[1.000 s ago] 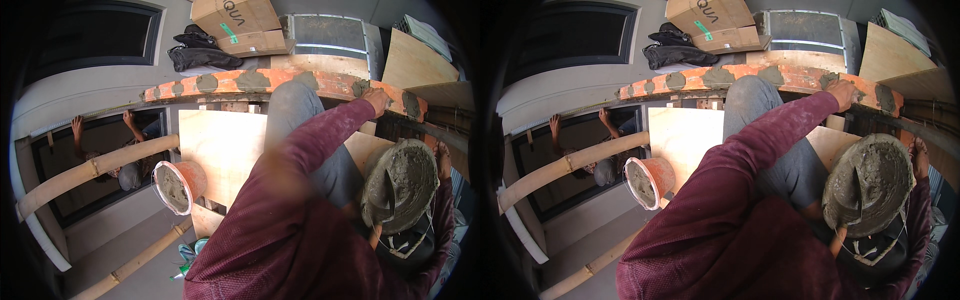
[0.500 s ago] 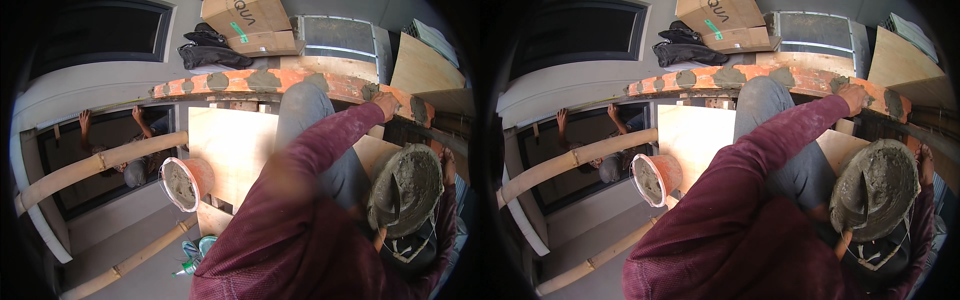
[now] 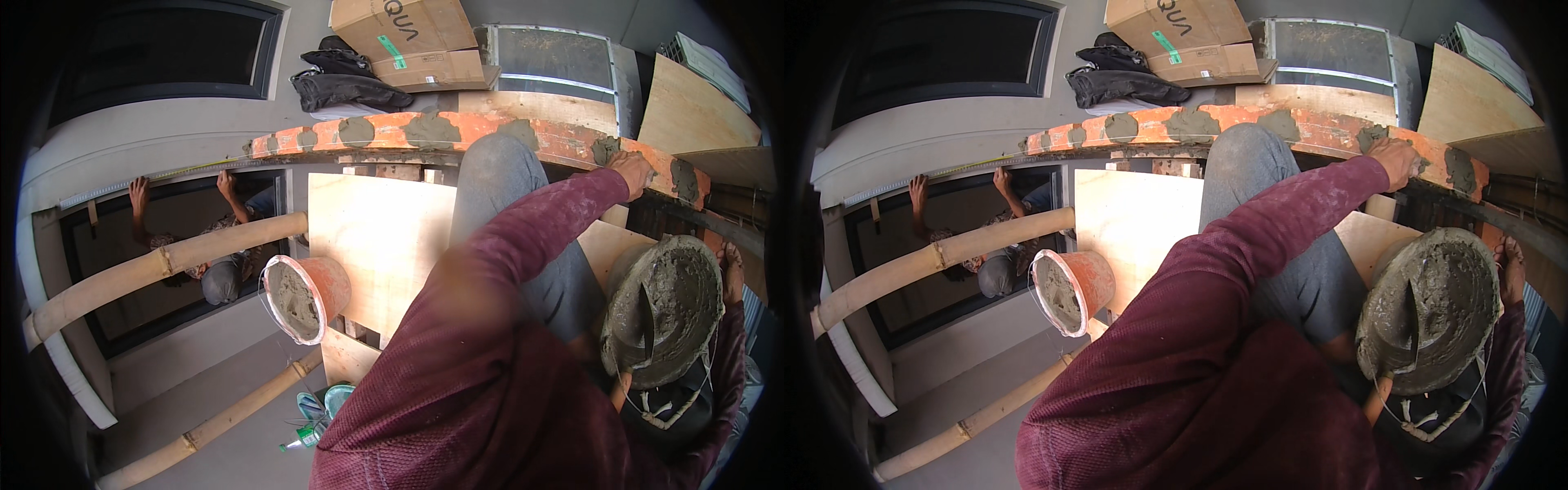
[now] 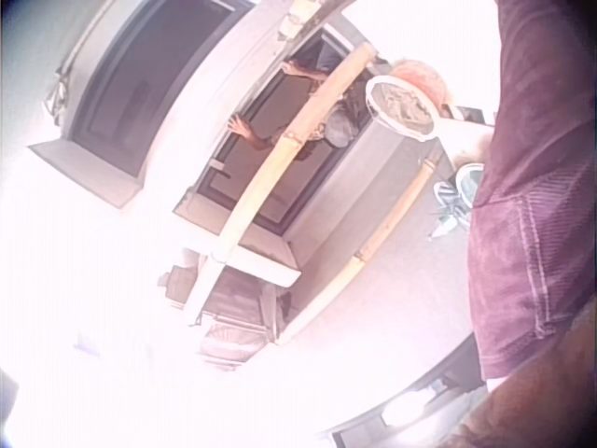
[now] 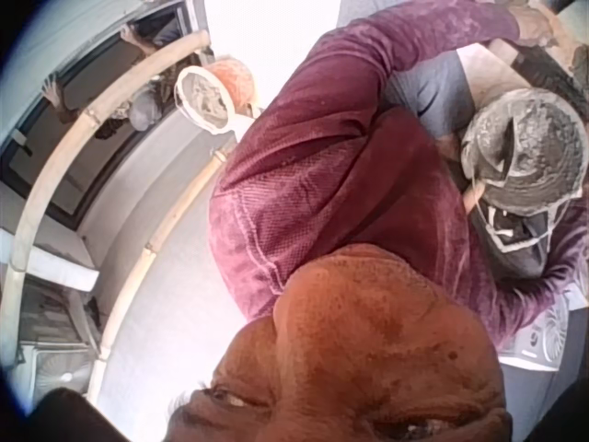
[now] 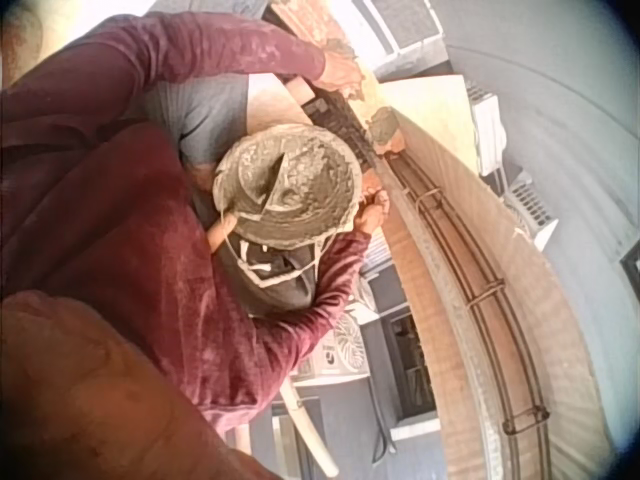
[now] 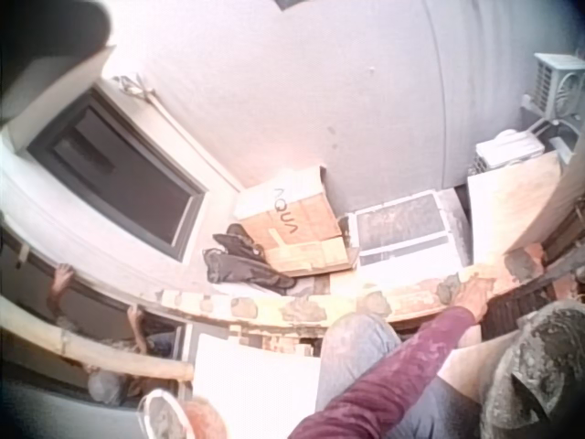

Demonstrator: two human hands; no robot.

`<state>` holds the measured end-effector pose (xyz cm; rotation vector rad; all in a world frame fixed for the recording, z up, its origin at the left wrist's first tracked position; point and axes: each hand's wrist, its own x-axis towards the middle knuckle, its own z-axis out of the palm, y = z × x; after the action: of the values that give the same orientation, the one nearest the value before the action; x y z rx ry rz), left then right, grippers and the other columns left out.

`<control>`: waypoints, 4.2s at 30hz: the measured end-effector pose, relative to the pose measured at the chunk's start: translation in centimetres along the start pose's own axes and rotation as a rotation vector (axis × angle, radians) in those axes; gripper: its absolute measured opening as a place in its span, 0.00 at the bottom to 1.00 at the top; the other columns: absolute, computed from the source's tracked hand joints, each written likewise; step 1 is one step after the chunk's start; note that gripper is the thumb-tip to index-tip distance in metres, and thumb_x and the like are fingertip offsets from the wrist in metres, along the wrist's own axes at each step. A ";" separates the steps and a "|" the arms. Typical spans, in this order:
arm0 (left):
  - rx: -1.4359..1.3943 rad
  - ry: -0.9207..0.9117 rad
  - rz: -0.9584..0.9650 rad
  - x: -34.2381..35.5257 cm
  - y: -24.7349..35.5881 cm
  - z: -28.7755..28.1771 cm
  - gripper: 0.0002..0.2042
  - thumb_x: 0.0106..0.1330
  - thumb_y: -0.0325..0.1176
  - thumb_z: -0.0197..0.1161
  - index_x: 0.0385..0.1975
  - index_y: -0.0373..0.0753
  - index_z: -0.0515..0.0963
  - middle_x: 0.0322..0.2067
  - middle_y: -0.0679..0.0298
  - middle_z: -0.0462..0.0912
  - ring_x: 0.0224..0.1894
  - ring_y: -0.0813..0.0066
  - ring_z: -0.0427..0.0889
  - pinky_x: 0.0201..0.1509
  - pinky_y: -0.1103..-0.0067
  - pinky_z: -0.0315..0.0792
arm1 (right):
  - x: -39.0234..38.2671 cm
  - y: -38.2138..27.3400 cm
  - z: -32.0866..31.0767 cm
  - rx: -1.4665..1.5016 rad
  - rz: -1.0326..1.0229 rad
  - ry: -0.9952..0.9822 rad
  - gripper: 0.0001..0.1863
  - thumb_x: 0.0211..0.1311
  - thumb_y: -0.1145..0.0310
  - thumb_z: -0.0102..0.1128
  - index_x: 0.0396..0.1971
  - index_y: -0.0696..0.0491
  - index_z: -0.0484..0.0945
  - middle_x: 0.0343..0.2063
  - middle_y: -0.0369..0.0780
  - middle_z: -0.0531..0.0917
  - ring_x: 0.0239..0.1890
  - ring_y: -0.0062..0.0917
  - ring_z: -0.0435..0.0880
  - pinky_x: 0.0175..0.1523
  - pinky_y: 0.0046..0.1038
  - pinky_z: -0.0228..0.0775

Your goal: The person applies cement to a brick structure using a trowel while holding a bucket of cement on their lap.

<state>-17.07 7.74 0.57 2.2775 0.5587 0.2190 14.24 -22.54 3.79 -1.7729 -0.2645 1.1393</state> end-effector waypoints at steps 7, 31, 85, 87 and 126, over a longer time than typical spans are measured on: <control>-0.002 -0.026 0.007 -0.1 0.8 -1.0 0.08 0.48 0.28 0.58 0.28 0.38 0.81 0.34 0.49 0.82 0.42 0.50 0.80 0.50 0.62 0.72 | -0.3 -0.2 0.1 -0.005 -0.028 -0.007 0.13 0.69 0.55 0.52 0.38 0.49 0.76 0.23 0.26 0.75 0.23 0.08 0.72 0.30 0.14 0.66; 0.004 -0.152 -0.005 -0.1 0.5 -1.3 0.11 0.57 0.36 0.58 0.33 0.39 0.81 0.39 0.50 0.82 0.46 0.52 0.79 0.53 0.63 0.70 | 0.1 0.2 0.4 0.012 -0.041 0.014 0.11 0.69 0.56 0.53 0.37 0.48 0.75 0.22 0.27 0.76 0.22 0.07 0.72 0.28 0.12 0.65; -0.051 0.063 0.094 -1.1 2.5 -2.8 0.08 0.57 0.35 0.58 0.32 0.41 0.80 0.37 0.54 0.81 0.45 0.54 0.78 0.51 0.62 0.70 | -1.5 -2.1 1.3 -0.152 -0.008 0.043 0.15 0.70 0.52 0.50 0.32 0.49 0.73 0.21 0.28 0.72 0.22 0.10 0.65 0.30 0.15 0.57; -0.045 0.036 0.123 -1.0 2.5 -2.9 0.07 0.54 0.32 0.59 0.31 0.41 0.80 0.36 0.55 0.81 0.45 0.54 0.78 0.50 0.62 0.70 | -1.4 -2.0 1.1 -0.143 -0.003 0.024 0.15 0.70 0.52 0.50 0.32 0.49 0.74 0.22 0.28 0.72 0.22 0.10 0.65 0.30 0.14 0.57; -0.003 0.024 0.113 -1.3 4.1 -4.5 0.06 0.56 0.31 0.64 0.30 0.37 0.82 0.36 0.54 0.82 0.40 0.54 0.80 0.46 0.66 0.73 | -2.8 -4.8 5.7 -0.001 0.118 0.215 0.08 0.70 0.65 0.48 0.35 0.52 0.73 0.21 0.32 0.79 0.17 0.12 0.73 0.19 0.15 0.63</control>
<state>-18.32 7.52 6.64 2.3084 0.4413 0.3026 9.73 -18.35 8.82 -1.9150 -0.0324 1.0191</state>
